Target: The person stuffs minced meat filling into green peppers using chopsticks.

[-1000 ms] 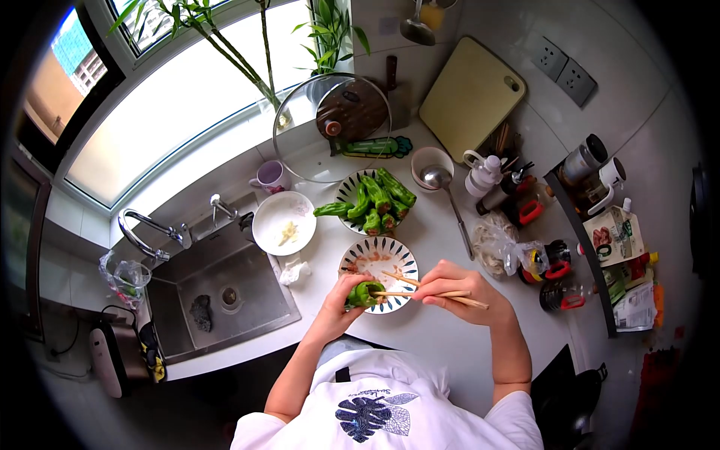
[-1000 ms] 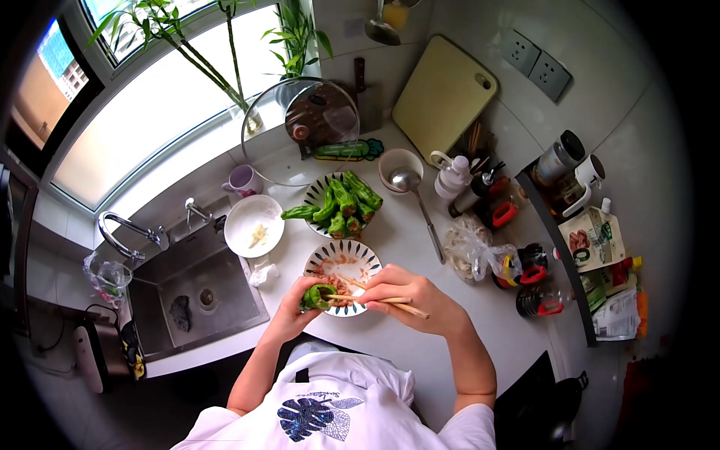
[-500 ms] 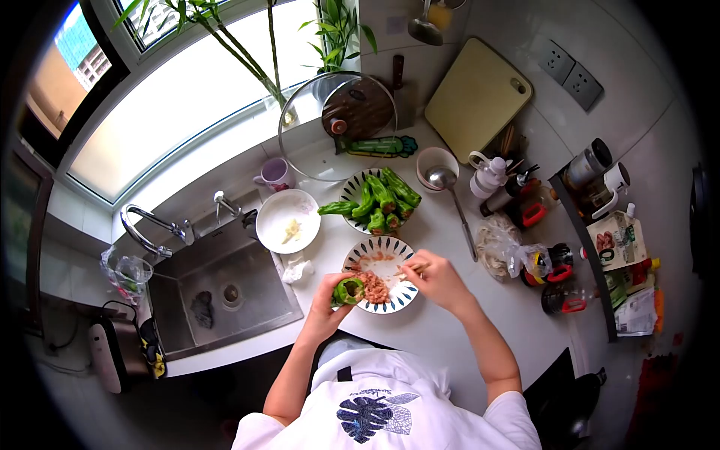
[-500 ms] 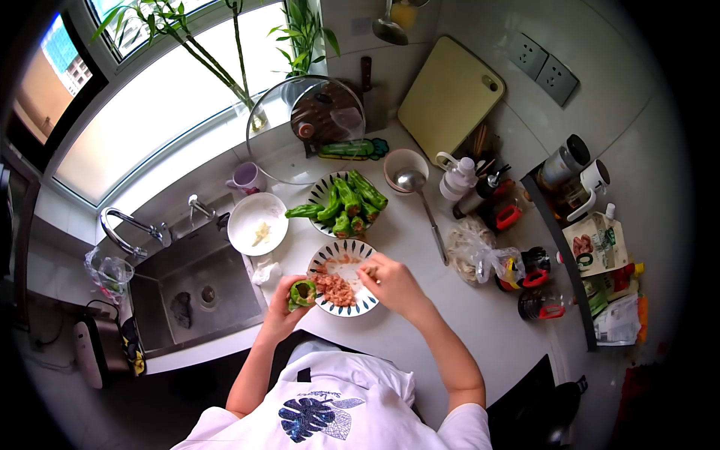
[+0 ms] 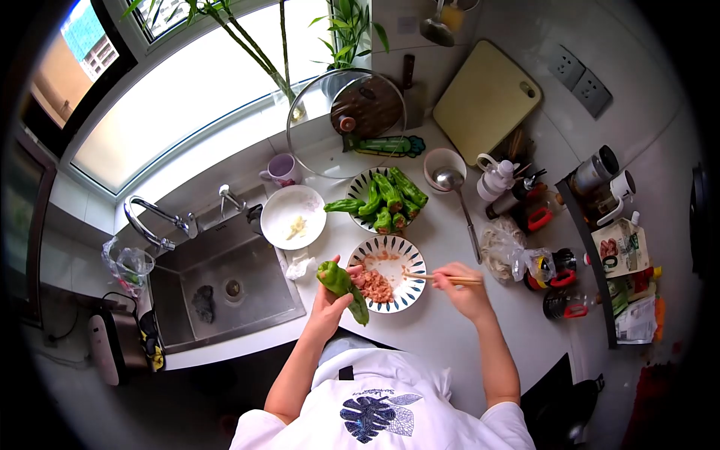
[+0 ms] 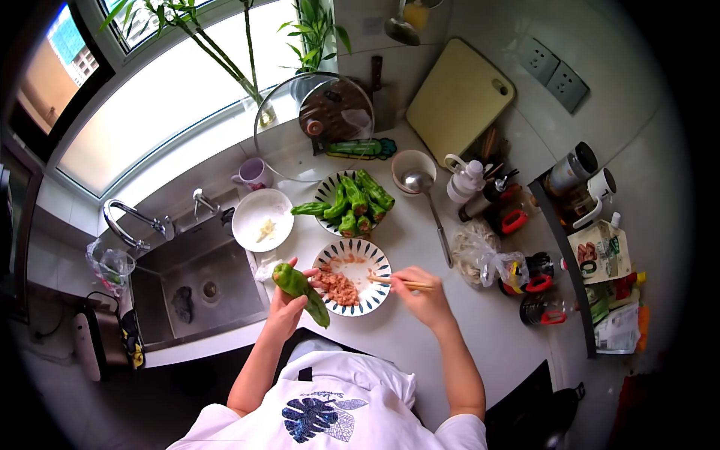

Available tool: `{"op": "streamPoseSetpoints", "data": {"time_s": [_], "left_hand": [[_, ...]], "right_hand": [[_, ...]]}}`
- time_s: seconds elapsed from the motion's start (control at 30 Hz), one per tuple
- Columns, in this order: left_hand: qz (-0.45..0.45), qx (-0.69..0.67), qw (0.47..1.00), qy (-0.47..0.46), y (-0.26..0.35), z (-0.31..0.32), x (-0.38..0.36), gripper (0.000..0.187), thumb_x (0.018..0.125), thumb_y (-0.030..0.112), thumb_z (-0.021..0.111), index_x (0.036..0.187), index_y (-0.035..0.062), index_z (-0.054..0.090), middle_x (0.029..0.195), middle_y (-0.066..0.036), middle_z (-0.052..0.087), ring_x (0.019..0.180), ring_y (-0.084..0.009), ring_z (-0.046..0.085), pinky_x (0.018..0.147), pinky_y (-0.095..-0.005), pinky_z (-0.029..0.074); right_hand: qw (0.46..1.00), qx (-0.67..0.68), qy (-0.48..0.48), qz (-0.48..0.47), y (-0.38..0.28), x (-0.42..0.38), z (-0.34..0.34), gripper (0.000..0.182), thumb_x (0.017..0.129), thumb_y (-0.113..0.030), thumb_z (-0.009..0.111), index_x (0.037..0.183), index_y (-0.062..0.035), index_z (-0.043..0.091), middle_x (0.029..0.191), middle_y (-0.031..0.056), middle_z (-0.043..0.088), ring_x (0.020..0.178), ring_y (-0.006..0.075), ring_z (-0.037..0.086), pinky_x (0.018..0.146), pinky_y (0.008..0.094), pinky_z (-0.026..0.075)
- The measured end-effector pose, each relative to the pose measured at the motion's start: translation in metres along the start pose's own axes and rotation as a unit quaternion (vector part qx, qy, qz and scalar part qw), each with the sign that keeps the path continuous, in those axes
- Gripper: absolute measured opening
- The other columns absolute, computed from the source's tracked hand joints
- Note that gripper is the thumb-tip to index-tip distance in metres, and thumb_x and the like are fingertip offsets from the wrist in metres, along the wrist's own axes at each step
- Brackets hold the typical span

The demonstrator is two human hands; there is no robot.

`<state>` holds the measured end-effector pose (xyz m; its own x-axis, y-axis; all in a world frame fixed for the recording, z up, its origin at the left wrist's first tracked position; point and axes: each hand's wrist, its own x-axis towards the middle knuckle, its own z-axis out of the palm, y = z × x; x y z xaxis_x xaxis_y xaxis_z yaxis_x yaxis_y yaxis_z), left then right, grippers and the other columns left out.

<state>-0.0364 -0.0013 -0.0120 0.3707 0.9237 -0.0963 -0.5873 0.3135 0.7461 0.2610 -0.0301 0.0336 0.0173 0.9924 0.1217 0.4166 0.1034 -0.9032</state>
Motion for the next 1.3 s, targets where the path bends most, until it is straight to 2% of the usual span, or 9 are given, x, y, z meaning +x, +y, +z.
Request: {"op": "streamPoseSetpoints", "data": {"time_s": [0.03,0.1,0.2,0.3,0.7,0.9,1.03,1.1,1.3], "left_hand": [[-0.006,-0.009,1.000,0.022,0.002,0.008,-0.001,0.077,0.085,-0.007,0.065,0.149,0.0096,0.027,0.134,-0.015,0.051,0.117,-0.0218,0.057,0.100,-0.0398,0.050],[-0.012,0.063,0.998,0.025,-0.006,0.003,-0.001,0.070,0.085,-0.007,0.066,0.145,0.0085,0.032,0.129,-0.013,0.054,0.114,-0.0203,0.058,0.099,-0.0383,0.049],[0.019,0.199,0.980,0.024,-0.010,0.009,0.000,0.053,0.086,-0.006,0.068,0.132,0.0064,0.045,0.112,-0.005,0.060,0.106,-0.0152,0.059,0.096,-0.0315,0.048],[0.065,0.374,0.925,-0.001,-0.006,0.017,0.001,0.052,0.083,-0.004,0.072,0.128,0.0090,0.049,0.109,-0.005,0.062,0.103,-0.0130,0.060,0.092,-0.0278,0.048],[0.109,0.462,0.880,-0.025,0.003,0.031,-0.007,0.052,0.080,0.001,0.079,0.123,0.0079,0.052,0.102,-0.005,0.063,0.098,-0.0171,0.061,0.087,-0.0298,0.050],[0.170,0.557,0.812,-0.037,0.006,0.026,-0.004,0.055,0.073,0.000,0.080,0.121,0.0076,0.055,0.112,-0.015,0.062,0.099,-0.0321,0.063,0.085,-0.0384,0.052],[0.162,0.546,0.822,-0.016,0.000,0.013,-0.006,0.051,0.077,0.001,0.081,0.119,0.0071,0.052,0.107,-0.010,0.065,0.096,-0.0206,0.064,0.084,-0.0322,0.052],[0.113,0.438,0.889,0.065,0.001,0.010,-0.008,0.050,0.078,0.003,0.080,0.121,0.0068,0.055,0.119,-0.016,0.063,0.103,-0.0230,0.066,0.084,-0.0327,0.055],[0.043,0.256,0.944,0.206,-0.005,-0.022,-0.009,0.052,0.080,-0.002,0.077,0.125,0.0024,0.051,0.116,-0.010,0.064,0.104,-0.0175,0.065,0.089,-0.0317,0.056]], "right_hand": [[1.000,0.001,-0.002,0.001,-0.014,-0.002,-0.009,0.012,0.088,-0.009,0.068,0.095,0.0014,0.068,0.084,0.0097,0.067,0.076,0.0202,0.070,0.066,0.0284,0.055],[0.975,0.209,0.073,-0.004,-0.042,-0.004,-0.029,0.013,0.092,-0.008,0.065,0.094,0.0048,0.067,0.085,0.0118,0.066,0.076,0.0202,0.070,0.066,0.0283,0.059],[0.958,0.272,0.016,-0.092,-0.054,-0.011,-0.042,0.013,0.094,-0.007,0.063,0.095,0.0054,0.067,0.089,0.0149,0.065,0.075,0.0237,0.071,0.065,0.0308,0.061],[0.950,0.294,-0.038,-0.094,-0.066,-0.017,-0.029,0.013,0.093,-0.005,0.063,0.096,0.0070,0.068,0.091,0.0166,0.065,0.076,0.0263,0.071,0.066,0.0326,0.062],[0.945,0.320,-0.051,-0.053,-0.065,-0.013,-0.019,0.013,0.095,-0.003,0.060,0.094,0.0069,0.067,0.092,0.0164,0.065,0.076,0.0270,0.073,0.069,0.0319,0.063],[0.973,0.216,-0.040,-0.073,-0.090,-0.012,-0.029,0.016,0.096,-0.006,0.059,0.090,0.0067,0.067,0.084,0.0162,0.066,0.073,0.0258,0.072,0.065,0.0305,0.062],[0.980,0.184,0.041,-0.062,-0.079,-0.002,-0.033,0.025,0.099,-0.013,0.056,0.086,0.0051,0.067,0.081,0.0123,0.065,0.069,0.0203,0.071,0.059,0.0271,0.058],[0.993,0.100,0.054,0.032,-0.059,0.009,-0.015,0.028,0.099,-0.017,0.056,0.084,0.0036,0.067,0.080,0.0074,0.065,0.069,0.0142,0.069,0.057,0.0233,0.054],[0.988,-0.154,0.000,-0.028,0.030,0.020,0.054,0.017,0.092,-0.019,0.065,0.090,-0.0038,0.072,0.084,0.0102,0.069,0.072,0.0289,0.068,0.064,0.0359,0.053]]}}
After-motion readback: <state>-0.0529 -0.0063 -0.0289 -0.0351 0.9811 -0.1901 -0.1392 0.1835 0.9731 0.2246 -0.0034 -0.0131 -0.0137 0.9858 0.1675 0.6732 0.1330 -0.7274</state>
